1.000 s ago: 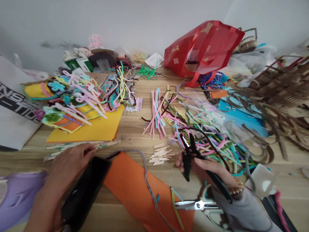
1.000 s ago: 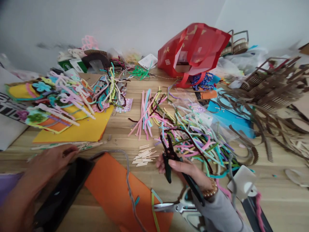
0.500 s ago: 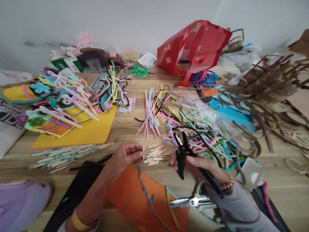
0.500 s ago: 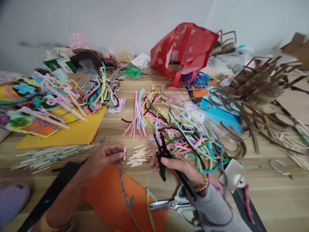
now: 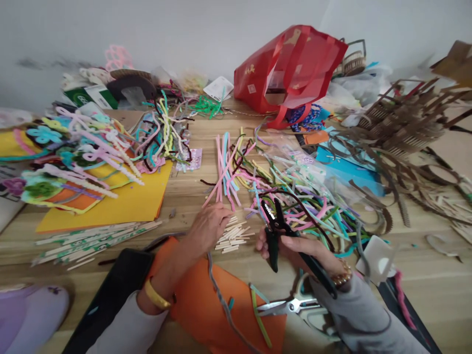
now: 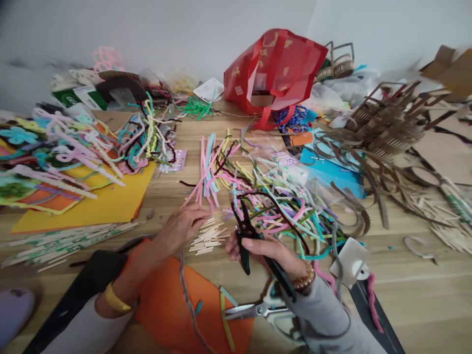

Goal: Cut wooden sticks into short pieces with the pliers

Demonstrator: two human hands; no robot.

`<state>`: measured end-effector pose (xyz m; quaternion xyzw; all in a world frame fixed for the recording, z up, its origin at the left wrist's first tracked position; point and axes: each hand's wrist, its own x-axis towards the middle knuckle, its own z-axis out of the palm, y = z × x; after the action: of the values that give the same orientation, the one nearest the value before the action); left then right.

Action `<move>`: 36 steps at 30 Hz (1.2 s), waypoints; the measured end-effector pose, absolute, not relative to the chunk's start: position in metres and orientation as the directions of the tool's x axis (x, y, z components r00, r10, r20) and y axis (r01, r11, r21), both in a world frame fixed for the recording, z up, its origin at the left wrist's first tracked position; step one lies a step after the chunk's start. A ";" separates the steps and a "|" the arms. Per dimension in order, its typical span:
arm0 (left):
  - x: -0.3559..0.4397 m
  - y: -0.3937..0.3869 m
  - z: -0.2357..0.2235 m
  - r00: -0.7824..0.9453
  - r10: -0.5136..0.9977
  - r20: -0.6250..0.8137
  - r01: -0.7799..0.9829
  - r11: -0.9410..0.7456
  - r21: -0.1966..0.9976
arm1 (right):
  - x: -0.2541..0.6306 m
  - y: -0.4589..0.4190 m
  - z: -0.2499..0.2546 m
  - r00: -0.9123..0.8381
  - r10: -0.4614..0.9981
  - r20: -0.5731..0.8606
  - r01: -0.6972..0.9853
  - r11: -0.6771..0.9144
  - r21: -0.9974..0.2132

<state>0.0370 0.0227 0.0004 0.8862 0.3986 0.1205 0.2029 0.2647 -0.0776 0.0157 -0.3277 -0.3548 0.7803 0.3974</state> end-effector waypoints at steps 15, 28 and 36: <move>0.031 0.034 -0.002 0.613 0.789 -0.033 0.596 -0.434 0.676 | 0.265 -0.076 0.014 -0.450 0.848 -0.279 -0.426 -0.478 -0.768; 0.060 -0.003 0.033 0.677 0.735 -0.029 0.258 -0.200 0.945 | 0.254 -0.077 0.013 -0.542 0.837 -0.074 -0.588 -0.441 -0.678; 0.074 -0.027 0.020 0.783 0.535 -0.318 0.068 0.434 0.898 | 0.238 -0.080 0.012 -0.605 0.794 -0.060 -0.653 -0.538 -0.533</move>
<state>0.0743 -0.0274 0.0202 0.5111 0.2952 0.1470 0.7937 0.2379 -0.0801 0.0117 -0.1493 -0.2361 0.8641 0.4187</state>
